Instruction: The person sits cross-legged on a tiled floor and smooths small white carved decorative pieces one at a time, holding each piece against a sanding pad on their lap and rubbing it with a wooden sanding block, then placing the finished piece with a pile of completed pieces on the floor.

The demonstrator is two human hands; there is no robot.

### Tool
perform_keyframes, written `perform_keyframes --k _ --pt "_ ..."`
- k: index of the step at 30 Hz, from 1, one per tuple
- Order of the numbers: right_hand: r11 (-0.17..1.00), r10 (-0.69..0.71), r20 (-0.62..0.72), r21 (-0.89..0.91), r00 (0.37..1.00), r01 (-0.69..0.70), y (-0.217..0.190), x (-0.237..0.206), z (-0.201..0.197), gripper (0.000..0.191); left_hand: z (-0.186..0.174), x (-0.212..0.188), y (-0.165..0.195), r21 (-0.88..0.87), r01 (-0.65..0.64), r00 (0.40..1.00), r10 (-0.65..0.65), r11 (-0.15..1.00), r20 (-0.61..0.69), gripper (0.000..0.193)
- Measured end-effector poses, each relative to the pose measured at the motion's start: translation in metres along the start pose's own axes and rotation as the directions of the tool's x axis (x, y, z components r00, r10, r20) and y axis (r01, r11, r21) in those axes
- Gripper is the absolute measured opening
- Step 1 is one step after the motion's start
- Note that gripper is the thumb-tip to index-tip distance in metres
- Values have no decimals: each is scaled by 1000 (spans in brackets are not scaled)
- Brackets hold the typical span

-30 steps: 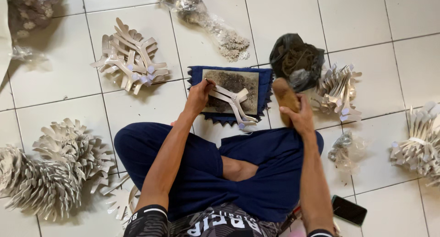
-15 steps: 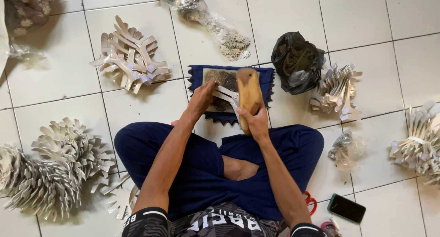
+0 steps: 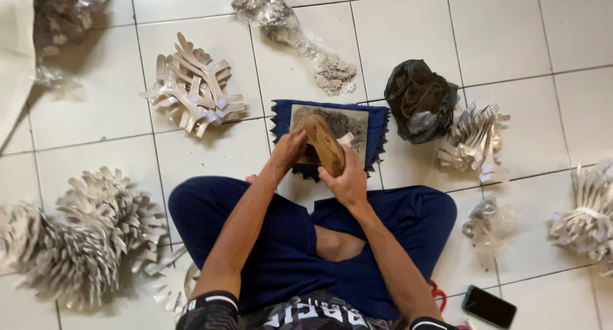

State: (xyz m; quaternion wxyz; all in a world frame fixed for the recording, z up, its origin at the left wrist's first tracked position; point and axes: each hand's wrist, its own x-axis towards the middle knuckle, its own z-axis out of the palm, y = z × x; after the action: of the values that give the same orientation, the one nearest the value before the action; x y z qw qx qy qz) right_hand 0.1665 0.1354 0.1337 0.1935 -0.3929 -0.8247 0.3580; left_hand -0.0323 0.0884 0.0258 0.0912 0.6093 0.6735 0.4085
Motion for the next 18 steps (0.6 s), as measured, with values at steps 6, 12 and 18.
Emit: perform_keyframes --k 6,12,18 --pt "422 216 208 861 954 -283 48 1 49 54 -12 11 7 -226 300 948 -316 927 -38 17" --pt "296 209 296 889 932 -349 63 13 82 58 -46 12 30 -566 356 829 -531 744 -177 14" --pt "243 193 325 898 926 -367 61 11 79 59 -54 -10 44 -446 355 868 -467 822 -169 11"
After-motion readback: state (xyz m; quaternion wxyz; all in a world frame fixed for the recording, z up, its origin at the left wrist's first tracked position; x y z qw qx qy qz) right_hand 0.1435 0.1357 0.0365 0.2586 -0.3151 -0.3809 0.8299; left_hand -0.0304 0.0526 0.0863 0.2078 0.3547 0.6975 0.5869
